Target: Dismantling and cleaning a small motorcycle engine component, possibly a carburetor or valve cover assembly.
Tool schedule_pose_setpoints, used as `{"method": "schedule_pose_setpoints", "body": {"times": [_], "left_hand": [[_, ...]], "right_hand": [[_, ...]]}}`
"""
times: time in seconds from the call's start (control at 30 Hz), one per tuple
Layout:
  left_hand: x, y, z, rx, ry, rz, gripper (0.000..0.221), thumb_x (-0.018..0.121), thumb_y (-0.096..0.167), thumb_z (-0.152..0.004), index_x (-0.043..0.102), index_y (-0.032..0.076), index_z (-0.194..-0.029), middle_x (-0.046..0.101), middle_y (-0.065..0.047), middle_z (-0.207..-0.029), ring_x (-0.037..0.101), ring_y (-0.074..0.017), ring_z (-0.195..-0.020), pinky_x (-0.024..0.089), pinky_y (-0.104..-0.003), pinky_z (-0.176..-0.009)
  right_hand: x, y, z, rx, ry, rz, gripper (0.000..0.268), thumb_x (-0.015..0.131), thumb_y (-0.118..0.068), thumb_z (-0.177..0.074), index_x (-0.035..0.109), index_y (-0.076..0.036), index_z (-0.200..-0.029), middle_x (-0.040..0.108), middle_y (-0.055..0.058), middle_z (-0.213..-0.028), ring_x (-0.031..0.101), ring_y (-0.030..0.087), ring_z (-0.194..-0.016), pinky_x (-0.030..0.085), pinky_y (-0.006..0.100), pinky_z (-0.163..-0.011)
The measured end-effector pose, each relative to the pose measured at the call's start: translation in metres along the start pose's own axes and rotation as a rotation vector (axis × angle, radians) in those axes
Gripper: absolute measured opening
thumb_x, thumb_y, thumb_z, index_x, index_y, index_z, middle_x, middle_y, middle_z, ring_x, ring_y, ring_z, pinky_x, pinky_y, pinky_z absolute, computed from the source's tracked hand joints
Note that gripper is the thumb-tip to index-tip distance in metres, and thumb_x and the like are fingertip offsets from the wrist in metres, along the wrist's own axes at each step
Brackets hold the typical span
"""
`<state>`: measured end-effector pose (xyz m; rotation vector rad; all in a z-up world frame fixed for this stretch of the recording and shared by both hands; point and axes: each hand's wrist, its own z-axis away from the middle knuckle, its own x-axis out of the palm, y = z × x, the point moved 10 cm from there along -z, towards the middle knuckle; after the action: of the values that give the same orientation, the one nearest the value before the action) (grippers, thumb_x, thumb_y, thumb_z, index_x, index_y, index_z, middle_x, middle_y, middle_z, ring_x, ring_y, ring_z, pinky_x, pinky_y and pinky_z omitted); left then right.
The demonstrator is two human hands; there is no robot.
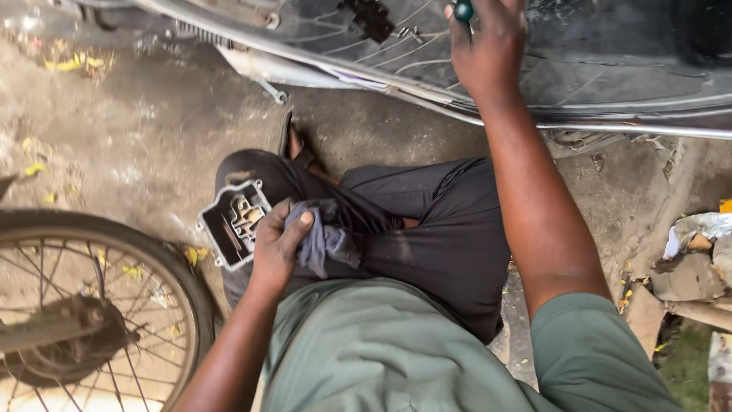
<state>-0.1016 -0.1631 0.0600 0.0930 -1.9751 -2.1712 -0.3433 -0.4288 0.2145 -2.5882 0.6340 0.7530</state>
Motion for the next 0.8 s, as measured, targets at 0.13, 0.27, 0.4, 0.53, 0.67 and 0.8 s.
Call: {"method": "schedule_pose_setpoints", "body": {"times": [0.13, 0.27, 0.4, 0.53, 0.67, 0.8], "left_hand": [[-0.007, -0.002, 0.004, -0.012, 0.047, 0.022, 0.026, 0.068, 0.024, -0.1, 0.058, 0.008, -0.082, 0.053, 0.006, -0.076, 0.045, -0.0045, -0.073, 0.039, -0.022, -0.066], [-0.012, -0.013, 0.007, -0.027, 0.047, 0.032, 0.026, 0.069, 0.022, -0.1, 0.058, 0.008, -0.081, 0.054, 0.006, -0.075, 0.045, -0.0044, -0.073, 0.039, -0.022, -0.066], [-0.009, -0.012, 0.006, -0.068, 0.05, 0.043, 0.026, 0.069, 0.022, -0.099, 0.058, 0.008, -0.081, 0.054, 0.006, -0.075, 0.044, -0.0044, -0.072, 0.039, -0.022, -0.065], [-0.005, -0.016, 0.005, -0.067, 0.037, 0.023, 0.025, 0.069, 0.022, -0.099, 0.057, 0.009, -0.081, 0.053, 0.007, -0.075, 0.044, -0.0041, -0.073, 0.039, -0.022, -0.065], [-0.006, -0.014, 0.008, -0.048, 0.027, 0.013, 0.026, 0.07, 0.023, -0.098, 0.056, 0.009, -0.081, 0.052, 0.007, -0.076, 0.044, -0.0041, -0.073, 0.039, -0.023, -0.065], [-0.016, -0.021, 0.014, -0.05, 0.042, 0.02, 0.028, 0.071, 0.024, -0.098, 0.056, 0.008, -0.08, 0.052, 0.006, -0.075, 0.044, -0.0044, -0.072, 0.039, -0.023, -0.064]], "right_hand": [[0.048, 0.097, 0.05, 0.365, -0.062, 0.038, 0.027, 0.074, -0.004, -0.099, 0.065, -0.011, -0.124, 0.063, 0.013, -0.131, 0.066, 0.032, -0.119, 0.058, 0.046, -0.098], [0.067, 0.091, 0.063, 0.276, -0.195, 0.256, 0.019, 0.07, -0.007, -0.089, 0.064, -0.014, -0.105, 0.065, 0.008, -0.125, 0.066, 0.031, -0.121, 0.051, 0.051, -0.104], [0.097, 0.071, 0.062, 0.082, -0.149, 0.421, 0.021, 0.079, -0.012, -0.086, 0.066, -0.014, -0.103, 0.067, 0.011, -0.123, 0.06, 0.036, -0.131, 0.036, 0.059, -0.111], [0.15, 0.066, 0.043, 0.215, -0.253, 0.179, 0.043, 0.082, -0.029, -0.097, 0.062, -0.005, -0.126, 0.065, 0.021, -0.13, 0.051, 0.04, -0.138, 0.023, 0.06, -0.119], [0.197, 0.059, 0.022, 0.212, -0.312, 0.132, 0.079, 0.091, -0.044, -0.086, 0.052, 0.001, -0.138, 0.063, 0.028, -0.13, 0.043, 0.048, -0.137, 0.008, 0.068, -0.115], [0.211, 0.068, 0.012, 0.335, -0.388, 0.141, 0.087, 0.093, -0.045, -0.079, 0.048, -0.002, -0.139, 0.061, 0.027, -0.133, 0.043, 0.047, -0.136, 0.004, 0.071, -0.114]]}}
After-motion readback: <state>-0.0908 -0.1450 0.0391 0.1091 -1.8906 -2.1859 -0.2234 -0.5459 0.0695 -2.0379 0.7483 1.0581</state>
